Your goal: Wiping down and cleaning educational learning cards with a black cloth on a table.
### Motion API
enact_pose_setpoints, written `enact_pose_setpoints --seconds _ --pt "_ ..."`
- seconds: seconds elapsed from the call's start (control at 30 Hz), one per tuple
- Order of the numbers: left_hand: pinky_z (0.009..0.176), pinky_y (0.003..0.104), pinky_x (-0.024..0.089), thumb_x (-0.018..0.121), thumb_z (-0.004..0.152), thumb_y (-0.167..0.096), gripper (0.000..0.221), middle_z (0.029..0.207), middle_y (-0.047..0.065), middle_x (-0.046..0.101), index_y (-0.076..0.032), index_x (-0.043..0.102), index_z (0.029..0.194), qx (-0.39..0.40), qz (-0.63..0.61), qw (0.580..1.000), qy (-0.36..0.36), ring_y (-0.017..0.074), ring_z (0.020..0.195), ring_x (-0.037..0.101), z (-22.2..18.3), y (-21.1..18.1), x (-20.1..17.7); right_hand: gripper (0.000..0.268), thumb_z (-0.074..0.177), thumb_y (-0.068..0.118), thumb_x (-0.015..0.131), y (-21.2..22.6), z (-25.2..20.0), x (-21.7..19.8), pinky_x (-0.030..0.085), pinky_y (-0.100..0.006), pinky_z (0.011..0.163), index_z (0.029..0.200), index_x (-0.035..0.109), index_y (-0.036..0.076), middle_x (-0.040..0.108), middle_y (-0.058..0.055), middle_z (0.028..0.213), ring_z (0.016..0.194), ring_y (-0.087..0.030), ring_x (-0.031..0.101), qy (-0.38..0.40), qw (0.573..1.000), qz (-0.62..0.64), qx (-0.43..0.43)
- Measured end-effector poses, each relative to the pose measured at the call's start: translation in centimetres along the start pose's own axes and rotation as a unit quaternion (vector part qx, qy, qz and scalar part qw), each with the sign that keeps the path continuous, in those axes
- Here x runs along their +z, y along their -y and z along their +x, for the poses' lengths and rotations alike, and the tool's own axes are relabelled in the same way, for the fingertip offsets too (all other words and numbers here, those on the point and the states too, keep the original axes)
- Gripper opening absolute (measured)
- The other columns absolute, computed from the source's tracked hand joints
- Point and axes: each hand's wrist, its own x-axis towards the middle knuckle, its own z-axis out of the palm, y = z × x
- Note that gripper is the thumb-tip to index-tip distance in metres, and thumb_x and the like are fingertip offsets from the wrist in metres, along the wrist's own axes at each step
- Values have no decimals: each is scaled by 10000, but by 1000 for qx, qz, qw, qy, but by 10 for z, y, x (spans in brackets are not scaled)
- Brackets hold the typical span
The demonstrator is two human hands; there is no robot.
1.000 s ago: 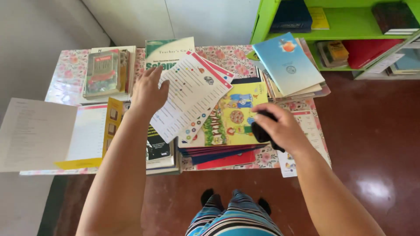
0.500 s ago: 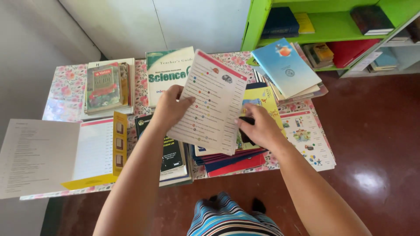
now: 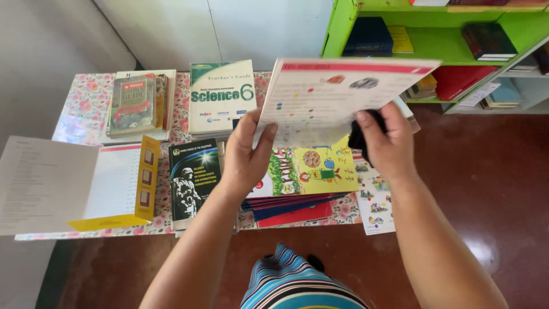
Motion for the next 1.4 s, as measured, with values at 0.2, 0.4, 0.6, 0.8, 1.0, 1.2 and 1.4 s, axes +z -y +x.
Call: enact_pose_setpoints --seconds 0.2,0.4,0.6,0.8,1.0,1.2,1.4 --pt "744 316 573 622 1035 -44 313 1165 156 654 -20 600 1346 -136 23 990 -35 185 1000 670 -41 58 22 276 1038 154 679 -51 -25 19 568 -314 842 1290 623 55 740 -66 1060 947 -161 690 43 985 -30 167" --pt "848 406 548 756 861 -146 768 1184 224 622 -22 393 1526 -256 210 942 48 336 1003 648 -35 30 6 592 902 215 742 -31 -8 10 538 -387 859 1432 524 69 722 -150 1086 1002 -271 702 121 965 -192 134" --pt "909 436 541 742 857 -288 716 1390 233 536 -3 463 1451 -249 465 825 204 358 1243 502 -35 -24 10 449 927 306 733 -35 -15 11 530 -444 940 1325 633 122 683 -147 1154 1107 -327 654 184 926 -320 77" --pt "1027 432 476 653 951 -234 436 1407 184 582 -16 634 1328 -50 374 905 198 372 1345 505 -45 29 33 456 964 285 647 -1 -56 42 374 -513 1147 1359 598 60 530 -212 1423 1367 -402 462 253 931 -254 -71" --pt "1061 421 451 641 925 -254 428 1413 179 591 -20 658 1283 -35 382 894 230 380 1342 514 -55 37 37 490 1016 150 513 -66 -41 31 255 -521 1260 1499 519 66 397 -193 1608 1526 -378 299 364 844 -381 -105" --pt "1064 430 456 633 946 -254 431 1411 187 580 -9 657 1301 -10 382 896 225 382 1332 515 -55 38 35 492 962 93 555 -89 49 105 387 -458 1188 1448 539 20 558 -178 1442 1351 -360 509 298 908 -293 10" --pt "1077 422 469 636 931 -218 371 1379 138 593 -30 662 1249 -52 370 891 259 357 1394 503 -53 32 33 388 975 129 591 -86 56 205 400 -488 1120 1345 613 16 571 -195 1419 1332 -361 519 323 918 -214 -80"
